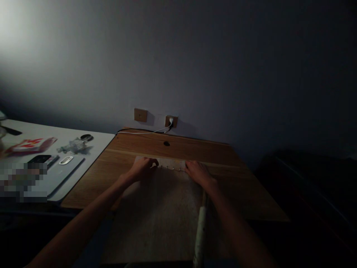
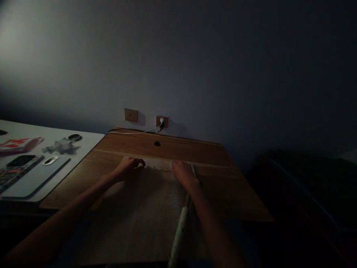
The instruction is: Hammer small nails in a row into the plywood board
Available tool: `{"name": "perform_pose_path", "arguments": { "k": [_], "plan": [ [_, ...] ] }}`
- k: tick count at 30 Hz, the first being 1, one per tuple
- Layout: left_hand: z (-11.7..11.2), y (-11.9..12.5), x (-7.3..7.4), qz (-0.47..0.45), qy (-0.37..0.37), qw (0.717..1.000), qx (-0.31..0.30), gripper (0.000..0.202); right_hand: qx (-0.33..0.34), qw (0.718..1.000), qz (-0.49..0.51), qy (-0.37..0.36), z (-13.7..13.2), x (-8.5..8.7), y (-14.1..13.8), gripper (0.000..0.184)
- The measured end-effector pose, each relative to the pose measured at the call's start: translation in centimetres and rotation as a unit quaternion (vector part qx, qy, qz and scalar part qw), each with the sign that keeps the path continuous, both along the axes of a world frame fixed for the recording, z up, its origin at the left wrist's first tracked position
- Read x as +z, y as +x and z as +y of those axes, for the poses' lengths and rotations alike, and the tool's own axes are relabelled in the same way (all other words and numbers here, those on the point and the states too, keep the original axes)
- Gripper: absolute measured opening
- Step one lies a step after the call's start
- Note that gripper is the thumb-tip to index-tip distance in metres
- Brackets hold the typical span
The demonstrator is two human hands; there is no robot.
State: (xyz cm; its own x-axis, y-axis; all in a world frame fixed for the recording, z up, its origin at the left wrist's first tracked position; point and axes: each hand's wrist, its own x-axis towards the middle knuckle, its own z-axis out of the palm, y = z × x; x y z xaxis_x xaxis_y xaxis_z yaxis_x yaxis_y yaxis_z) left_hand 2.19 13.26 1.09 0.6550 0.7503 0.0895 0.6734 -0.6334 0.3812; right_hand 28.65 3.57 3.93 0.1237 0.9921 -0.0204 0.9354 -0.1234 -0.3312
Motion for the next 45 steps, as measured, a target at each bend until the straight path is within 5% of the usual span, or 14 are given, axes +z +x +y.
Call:
{"name": "perform_pose_path", "arguments": {
  "k": [5,8,10,14,16,18,22,26,34,36,40,41,43,45],
  "plan": [
    [-0.2,0.3,0.0,-0.011,0.02,1.0,0.005,0.019,-0.01,0.992,0.115,0.048,0.3,0.1,0.8,0.007],
    [-0.5,1.1,0.1,-0.147,-0.044,0.985,0.075,0.019,-0.032,0.965,0.236,0.109,0.5,0.2,1.3,0.017],
    [-0.7,1.6,0.2,-0.297,-0.183,0.93,0.118,0.022,-0.039,0.936,0.322,0.138,0.4,0.3,1.5,0.027],
    [-0.7,2.1,0.6,-0.499,-0.46,0.721,0.141,0.019,-0.027,0.882,0.444,0.154,0.0,0.7,1.3,0.038],
    [-0.5,2.0,0.6,-0.501,-0.494,0.692,0.162,0.018,-0.023,0.874,0.463,0.148,0.0,0.6,1.0,0.039],
    [-0.5,1.9,0.4,-0.46,-0.455,0.742,0.177,0.021,-0.029,0.883,0.448,0.134,0.2,0.3,0.7,0.04],
    [-0.5,1.8,-0.4,-0.296,-0.249,0.916,0.103,0.018,-0.058,0.938,0.326,0.102,0.8,-0.6,0.0,0.023],
    [-0.7,2.0,-1.1,-0.189,-0.132,0.972,0.044,0.014,-0.058,0.974,0.212,0.055,0.7,-1.2,-0.9,0.012],
    [-0.7,3.5,-0.2,-0.24,-0.109,0.962,0.065,0.009,-0.024,0.966,0.246,0.075,1.2,-0.5,-1.9,0.003],
    [-0.6,3.9,0.2,-0.327,-0.198,0.92,0.086,0.018,-0.022,0.951,0.297,0.089,1.2,-0.3,-1.9,0.013],
    [-0.2,4.0,0.4,-0.456,-0.427,0.774,0.106,0.022,-0.005,0.921,0.378,0.096,1.0,0.0,-1.8,0.042],
    [-0.2,3.9,0.3,-0.457,-0.445,0.763,0.108,0.022,-0.003,0.919,0.382,0.095,1.0,0.0,-1.9,0.045],
    [-0.2,3.7,0.0,-0.425,-0.417,0.796,0.11,0.024,-0.006,0.927,0.364,0.091,1.2,-0.4,-2.2,0.044],
    [-0.3,3.6,-0.4,-0.36,-0.334,0.865,0.1,0.026,-0.011,0.945,0.315,0.085,1.6,-0.9,-2.8,0.033]
  ]
}}
